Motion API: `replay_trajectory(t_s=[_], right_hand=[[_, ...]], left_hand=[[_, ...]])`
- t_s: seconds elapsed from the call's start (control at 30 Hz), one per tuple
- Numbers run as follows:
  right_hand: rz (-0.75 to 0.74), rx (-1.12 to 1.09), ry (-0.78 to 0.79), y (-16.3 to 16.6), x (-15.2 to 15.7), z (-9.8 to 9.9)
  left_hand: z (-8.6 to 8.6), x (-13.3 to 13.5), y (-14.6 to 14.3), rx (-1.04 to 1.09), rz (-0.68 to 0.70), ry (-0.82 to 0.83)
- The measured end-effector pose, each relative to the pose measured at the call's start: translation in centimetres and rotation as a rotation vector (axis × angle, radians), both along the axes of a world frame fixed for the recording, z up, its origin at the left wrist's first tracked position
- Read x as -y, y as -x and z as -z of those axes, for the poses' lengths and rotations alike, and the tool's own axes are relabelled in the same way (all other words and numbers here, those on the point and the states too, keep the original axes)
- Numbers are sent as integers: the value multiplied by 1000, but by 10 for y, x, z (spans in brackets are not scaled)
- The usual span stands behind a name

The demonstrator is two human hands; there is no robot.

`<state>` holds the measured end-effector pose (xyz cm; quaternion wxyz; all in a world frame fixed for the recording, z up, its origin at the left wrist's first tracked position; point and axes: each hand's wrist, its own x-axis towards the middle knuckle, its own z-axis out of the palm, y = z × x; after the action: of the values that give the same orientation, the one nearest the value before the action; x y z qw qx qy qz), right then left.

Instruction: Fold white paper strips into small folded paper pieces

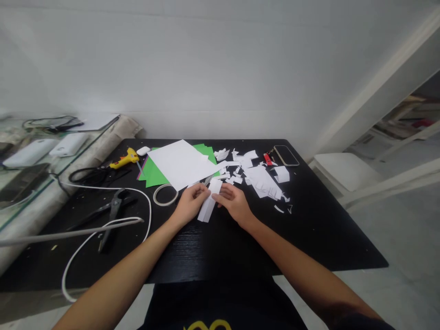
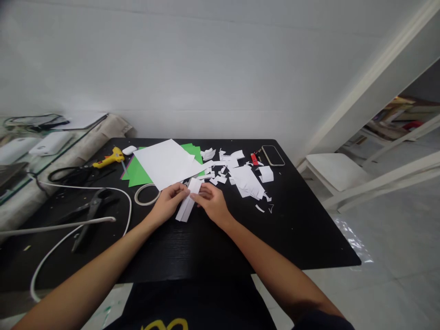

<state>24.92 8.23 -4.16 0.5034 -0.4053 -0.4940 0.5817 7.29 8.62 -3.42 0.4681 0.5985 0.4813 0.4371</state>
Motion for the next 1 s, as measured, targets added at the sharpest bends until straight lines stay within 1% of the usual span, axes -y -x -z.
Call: replay_trajectory(t_s=[0.17, 0.37, 0.53, 0.73, 0.83, 1.0], right_hand=[[-44, -22, -30, 1, 0, 2], [28, -24, -6, 0, -2, 0], [65, 4, 22, -2, -1, -3], [54, 13, 50, -2, -4, 2], [61, 19, 54, -2, -4, 3], [68, 17, 56, -3, -2, 0]], left_hand=[[0, -2, 0, 29, -37, 1], [2, -2, -2, 78, -47, 13], [2, 0, -2, 53, -11, -28], [1, 3, -2, 2, 53, -66], [3, 3, -2, -2, 40, -74], [8, 0, -2, 14, -1, -86]])
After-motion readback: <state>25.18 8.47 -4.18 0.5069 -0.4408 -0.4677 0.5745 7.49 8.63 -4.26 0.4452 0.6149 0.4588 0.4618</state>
